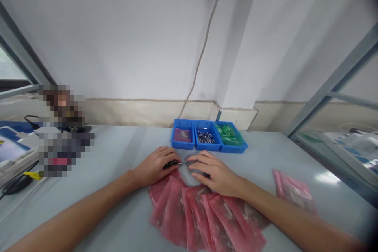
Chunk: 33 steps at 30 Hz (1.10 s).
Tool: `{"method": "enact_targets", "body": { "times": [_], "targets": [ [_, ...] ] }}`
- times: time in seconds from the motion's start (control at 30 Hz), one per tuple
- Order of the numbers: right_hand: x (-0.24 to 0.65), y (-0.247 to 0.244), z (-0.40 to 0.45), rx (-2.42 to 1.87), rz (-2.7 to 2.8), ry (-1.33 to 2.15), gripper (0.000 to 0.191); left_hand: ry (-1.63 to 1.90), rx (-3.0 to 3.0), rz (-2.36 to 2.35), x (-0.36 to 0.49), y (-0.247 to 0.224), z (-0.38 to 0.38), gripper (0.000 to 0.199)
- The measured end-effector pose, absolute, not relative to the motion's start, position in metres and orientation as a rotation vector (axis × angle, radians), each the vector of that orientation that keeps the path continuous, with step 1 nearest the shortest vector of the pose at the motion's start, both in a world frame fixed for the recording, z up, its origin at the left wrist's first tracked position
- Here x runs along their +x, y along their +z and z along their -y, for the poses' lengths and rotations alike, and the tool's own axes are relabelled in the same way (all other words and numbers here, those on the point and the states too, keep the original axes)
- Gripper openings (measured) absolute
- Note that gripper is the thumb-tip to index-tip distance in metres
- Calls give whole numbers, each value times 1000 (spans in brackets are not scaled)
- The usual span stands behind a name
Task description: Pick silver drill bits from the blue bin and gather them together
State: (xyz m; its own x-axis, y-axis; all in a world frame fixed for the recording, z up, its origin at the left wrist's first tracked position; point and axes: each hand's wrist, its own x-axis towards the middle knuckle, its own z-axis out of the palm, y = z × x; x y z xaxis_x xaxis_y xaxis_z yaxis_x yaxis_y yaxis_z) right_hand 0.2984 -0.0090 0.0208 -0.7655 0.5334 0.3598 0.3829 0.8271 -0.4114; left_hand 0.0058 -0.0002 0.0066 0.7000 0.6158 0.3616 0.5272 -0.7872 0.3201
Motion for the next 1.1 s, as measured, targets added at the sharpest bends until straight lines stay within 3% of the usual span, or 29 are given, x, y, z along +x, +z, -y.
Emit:
{"method": "enact_targets", "body": {
  "times": [1.1],
  "targets": [
    [299,13,6,-703,2526,387,26,693,2732,-911,5,5,-1,17]
  ]
}}
